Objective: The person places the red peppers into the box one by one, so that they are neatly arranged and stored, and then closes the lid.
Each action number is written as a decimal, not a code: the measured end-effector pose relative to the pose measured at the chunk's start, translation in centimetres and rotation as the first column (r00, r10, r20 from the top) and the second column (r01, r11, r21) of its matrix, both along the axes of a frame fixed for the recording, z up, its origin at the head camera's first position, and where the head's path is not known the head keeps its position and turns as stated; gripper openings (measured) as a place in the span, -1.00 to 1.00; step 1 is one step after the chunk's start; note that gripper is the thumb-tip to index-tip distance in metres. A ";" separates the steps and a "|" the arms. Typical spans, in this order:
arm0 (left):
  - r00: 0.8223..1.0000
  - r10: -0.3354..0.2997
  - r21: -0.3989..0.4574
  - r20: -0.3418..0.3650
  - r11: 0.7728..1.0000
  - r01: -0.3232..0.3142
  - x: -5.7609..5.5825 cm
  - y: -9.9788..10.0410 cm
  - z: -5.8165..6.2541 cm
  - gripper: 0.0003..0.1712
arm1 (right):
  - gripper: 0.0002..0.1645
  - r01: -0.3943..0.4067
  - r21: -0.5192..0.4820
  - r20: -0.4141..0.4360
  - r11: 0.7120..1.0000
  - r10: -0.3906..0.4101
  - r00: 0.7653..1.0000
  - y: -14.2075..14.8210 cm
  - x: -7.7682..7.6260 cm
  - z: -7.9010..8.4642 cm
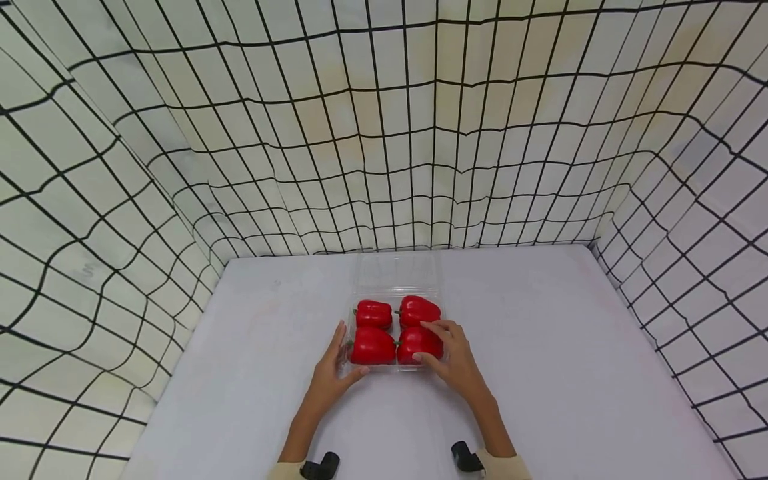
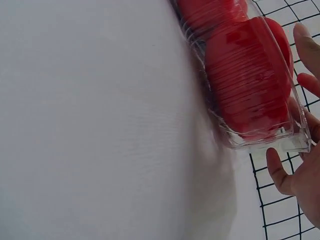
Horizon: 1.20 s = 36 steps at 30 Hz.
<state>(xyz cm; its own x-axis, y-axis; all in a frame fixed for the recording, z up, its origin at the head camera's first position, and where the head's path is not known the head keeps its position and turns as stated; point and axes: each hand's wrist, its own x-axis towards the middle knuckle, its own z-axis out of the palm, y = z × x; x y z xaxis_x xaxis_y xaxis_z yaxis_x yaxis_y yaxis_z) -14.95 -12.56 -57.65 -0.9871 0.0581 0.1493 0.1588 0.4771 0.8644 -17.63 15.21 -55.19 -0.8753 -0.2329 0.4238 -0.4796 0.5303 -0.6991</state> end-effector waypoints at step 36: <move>1.000 -0.016 0.038 -0.002 0.999 0.016 0.2 -0.1 0.2 0.15 | -0.47 0.260 -0.156 0.704 0.953 -0.077 0.706 3.4 -13.1 2.9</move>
